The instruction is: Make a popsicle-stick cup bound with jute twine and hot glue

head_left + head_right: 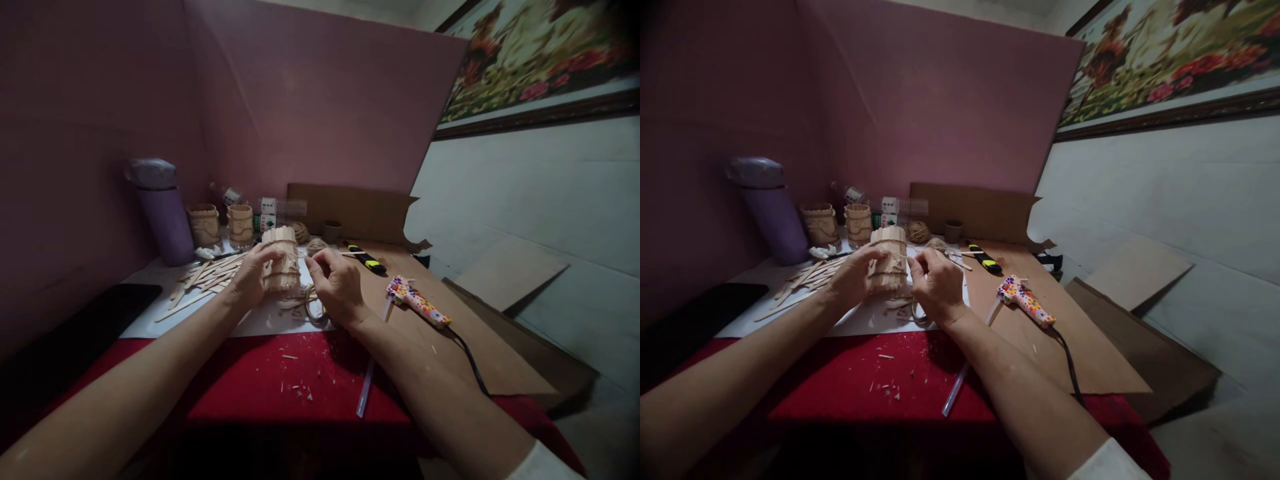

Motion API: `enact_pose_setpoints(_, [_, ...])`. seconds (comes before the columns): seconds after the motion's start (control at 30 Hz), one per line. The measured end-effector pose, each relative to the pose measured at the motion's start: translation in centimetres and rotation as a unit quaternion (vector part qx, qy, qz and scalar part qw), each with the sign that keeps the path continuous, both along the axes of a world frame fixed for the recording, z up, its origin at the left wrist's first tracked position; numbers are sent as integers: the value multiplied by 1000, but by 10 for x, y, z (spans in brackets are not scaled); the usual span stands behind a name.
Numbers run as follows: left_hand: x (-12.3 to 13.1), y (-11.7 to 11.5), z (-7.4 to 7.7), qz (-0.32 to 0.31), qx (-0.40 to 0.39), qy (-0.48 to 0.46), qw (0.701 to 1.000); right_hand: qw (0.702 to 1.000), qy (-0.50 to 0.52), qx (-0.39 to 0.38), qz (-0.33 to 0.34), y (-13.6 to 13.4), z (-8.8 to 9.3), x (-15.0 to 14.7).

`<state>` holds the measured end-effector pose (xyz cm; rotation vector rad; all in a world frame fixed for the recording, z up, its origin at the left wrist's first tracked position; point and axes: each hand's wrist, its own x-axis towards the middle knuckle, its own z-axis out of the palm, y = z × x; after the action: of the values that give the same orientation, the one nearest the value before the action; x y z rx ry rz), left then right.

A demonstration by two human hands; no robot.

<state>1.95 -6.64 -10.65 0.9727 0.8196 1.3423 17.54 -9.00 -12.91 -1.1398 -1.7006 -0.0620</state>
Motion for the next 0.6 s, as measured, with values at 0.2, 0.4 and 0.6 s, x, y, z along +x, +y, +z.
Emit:
enact_pose_setpoints(0.2, [-6,6,3,78,35,14,996,995,54,-71,46,4,-1,2])
enact_pose_setpoints(0.4, [-7,3,3,78,56,40,995,990,88,-49,97,14,-5,2])
enact_pose_setpoints(0.6, [-7,6,1,96,72,44,992,959,115,-206,156,23,-18,-3])
